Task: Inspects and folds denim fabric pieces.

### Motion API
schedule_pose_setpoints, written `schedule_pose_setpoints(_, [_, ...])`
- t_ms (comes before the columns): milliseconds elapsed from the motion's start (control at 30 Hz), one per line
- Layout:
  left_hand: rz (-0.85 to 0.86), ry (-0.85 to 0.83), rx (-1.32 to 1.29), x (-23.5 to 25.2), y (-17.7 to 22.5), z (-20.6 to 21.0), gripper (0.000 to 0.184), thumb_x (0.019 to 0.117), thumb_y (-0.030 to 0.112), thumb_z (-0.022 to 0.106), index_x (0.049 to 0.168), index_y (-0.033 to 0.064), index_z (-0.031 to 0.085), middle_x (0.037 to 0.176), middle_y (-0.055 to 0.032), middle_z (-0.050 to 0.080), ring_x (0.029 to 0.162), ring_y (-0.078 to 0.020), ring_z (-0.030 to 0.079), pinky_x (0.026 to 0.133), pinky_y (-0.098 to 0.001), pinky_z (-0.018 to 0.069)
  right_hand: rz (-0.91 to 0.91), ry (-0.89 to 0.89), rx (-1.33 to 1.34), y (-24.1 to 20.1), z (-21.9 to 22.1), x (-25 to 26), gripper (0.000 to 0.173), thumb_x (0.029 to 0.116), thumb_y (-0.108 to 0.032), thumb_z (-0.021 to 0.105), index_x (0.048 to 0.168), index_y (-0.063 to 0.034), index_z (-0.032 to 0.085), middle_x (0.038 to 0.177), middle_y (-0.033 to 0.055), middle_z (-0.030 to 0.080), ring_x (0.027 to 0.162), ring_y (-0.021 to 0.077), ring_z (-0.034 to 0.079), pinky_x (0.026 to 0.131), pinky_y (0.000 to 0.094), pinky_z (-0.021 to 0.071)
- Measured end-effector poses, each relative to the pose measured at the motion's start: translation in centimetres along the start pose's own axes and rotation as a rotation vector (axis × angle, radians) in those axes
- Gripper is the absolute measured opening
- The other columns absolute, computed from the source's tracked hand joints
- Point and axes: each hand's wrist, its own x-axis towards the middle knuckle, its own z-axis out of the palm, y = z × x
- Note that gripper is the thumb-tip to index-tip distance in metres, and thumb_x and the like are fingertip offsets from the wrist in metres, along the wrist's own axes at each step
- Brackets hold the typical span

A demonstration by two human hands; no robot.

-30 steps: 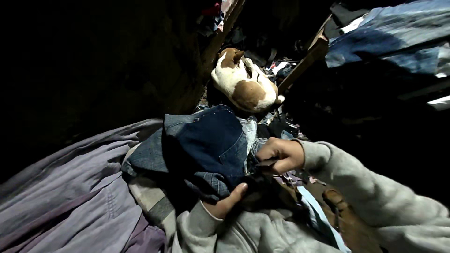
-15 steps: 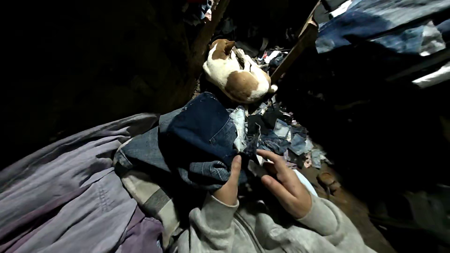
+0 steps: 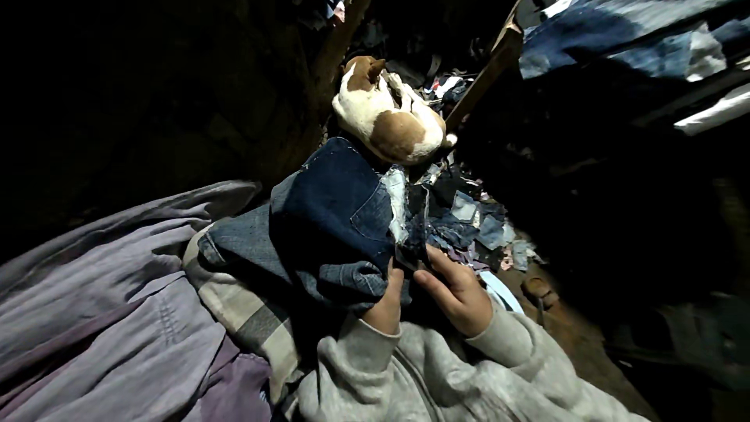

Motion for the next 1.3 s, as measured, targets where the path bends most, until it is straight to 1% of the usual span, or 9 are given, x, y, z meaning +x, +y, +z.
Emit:
schedule_pose_setpoints(100, [0.025, 0.034, 0.057, -0.1, -0.1, 0.1, 0.023, 0.0783, -0.007, 0.07, 0.099, -0.015, 0.064, 0.09, -0.0041, 0.072, 0.092, 0.0031, 0.067, 0.087, -0.0151, 0.0544, 0.008, 0.013, 0.027, 0.1, 0.3, 0.1, 0.047, 0.1079, -0.035, 0.047, 0.126, 0.0035, 0.067, 0.113, 0.0102, 0.075, 0.103, 0.0038, 0.07, 0.092, 0.0234, 0.0556])
schedule_pose_setpoints(333, [-0.089, 0.061, 0.273, -0.3, 4.4, 2.5, 0.013, 0.0803, -0.014, 0.062, 0.091, -0.0208, 0.063, 0.078, -0.0108, 0.069, 0.077, 0.0044, 0.062, 0.08, -0.0087, 0.0483, 0.18, 0.011, 0.154, -0.2, 0.9, 0.9, 0.044, 0.1046, -0.039, 0.052, 0.121, -0.0008, 0.066, 0.092, -0.001, 0.073, 0.082, -0.003, 0.067, 0.075, 0.0214, 0.0575])
schedule_pose_setpoints(600, [0.39, 0.087, 0.32, 0.2, -4.6, 0.4, 0.025, 0.0859, 0.003, 0.068, 0.1, -0.0179, 0.064, 0.091, -0.0171, 0.069, 0.088, -0.0068, 0.066, 0.086, -0.0175, 0.0525, 0.292, 0.079, 0.579, -0.9, 1.2, 3.1, 0.015, 0.104, -0.017, 0.053, 0.112, -0.0055, 0.059, 0.088, -0.0083, 0.068, 0.077, -0.0049, 0.064, 0.074, 0.0161, 0.0558])
schedule_pose_setpoints(667, [0.187, 0.075, 0.243, -0.1, -1.4, 1.0, 0.024, 0.0843, -0.004, 0.069, 0.101, -0.0204, 0.064, 0.091, -0.014, 0.072, 0.089, -0.0005, 0.067, 0.086, -0.0134, 0.0529, 0.386, -0.002, 0.834, -0.8, 0.5, 3.5, 0.006, 0.1054, -0.021, 0.051, 0.106, -0.0172, 0.056, 0.067, -0.0136, 0.056, 0.053, -0.007, 0.048, 0.051, 0.0113, 0.0423])
schedule_pose_setpoints(733, [0.051, 0.117, 0.19, -0.3, 1.9, 1.6, 0.026, 0.0807, -0.008, 0.069, 0.102, -0.0201, 0.06, 0.088, -0.0088, 0.072, 0.088, 0.0022, 0.068, 0.086, -0.0135, 0.0543, 0.442, -0.127, 1.012, -0.8, -0.3, 3.5, 0.008, 0.1063, -0.028, 0.051, 0.106, -0.0213, 0.055, 0.06, -0.0132, 0.048, 0.045, -0.0063, 0.038, 0.042, 0.0112, 0.0338])
schedule_pose_setpoints(833, [0.119, 0.104, 0.101, -0.3, 3.1, 0.7, 0.026, 0.0725, -0.013, 0.072, 0.096, -0.0149, 0.061, 0.084, -0.003, 0.073, 0.084, 0.0016, 0.069, 0.082, -0.0159, 0.0571, 0.415, -0.206, 1.045, -0.8, -0.7, 3.1, 0.011, 0.1055, -0.034, 0.053, 0.106, -0.0237, 0.056, 0.062, -0.0137, 0.047, 0.046, -0.0068, 0.037, 0.042, 0.0107, 0.0319])
schedule_pose_setpoints(1000, [0.042, -0.151, -0.219, 1.4, 2.7, -2.4, 0.025, 0.0839, 0.015, 0.082, 0.104, 0.0047, 0.071, 0.097, 0.0046, 0.076, 0.096, -0.0033, 0.071, 0.091, -0.0265, 0.0594, 0.281, -0.211, 0.927, -0.6, -0.6, 2.7, 0.013, 0.104, -0.036, 0.057, 0.107, -0.0238, 0.059, 0.065, -0.0165, 0.048, 0.05, -0.0081, 0.039, 0.045, 0.0107, 0.0344])
schedule_pose_setpoints(1133, [-0.39, -0.32, -0.192, 3.1, 3.8, -1.7, 0.021, 0.1046, 0.013, 0.053, 0.114, 0.0003, 0.066, 0.101, -0.0044, 0.074, 0.098, -0.0092, 0.071, 0.092, -0.0298, 0.058, 0.215, -0.172, 0.81, -0.8, -0.6, 2.9, 0.01, 0.1038, -0.031, 0.057, 0.106, -0.021, 0.059, 0.069, -0.0186, 0.052, 0.054, -0.0092, 0.042, 0.05, 0.0108, 0.0381])
schedule_pose_setpoints(1300, [-0.478, -0.34, 0.016, 4.4, 5.0, 0.0, 0.027, 0.1089, 0.008, 0.038, 0.108, 0.0018, 0.064, 0.093, -0.0004, 0.069, 0.089, -0.0027, 0.066, 0.085, -0.0225, 0.0553, 0.183, -0.033, 0.674, -0.4, -1.0, 5.1, 0.007, 0.1021, -0.026, 0.058, 0.104, -0.02, 0.06, 0.073, -0.0193, 0.057, 0.056, -0.0103, 0.045, 0.052, 0.0103, 0.0399])
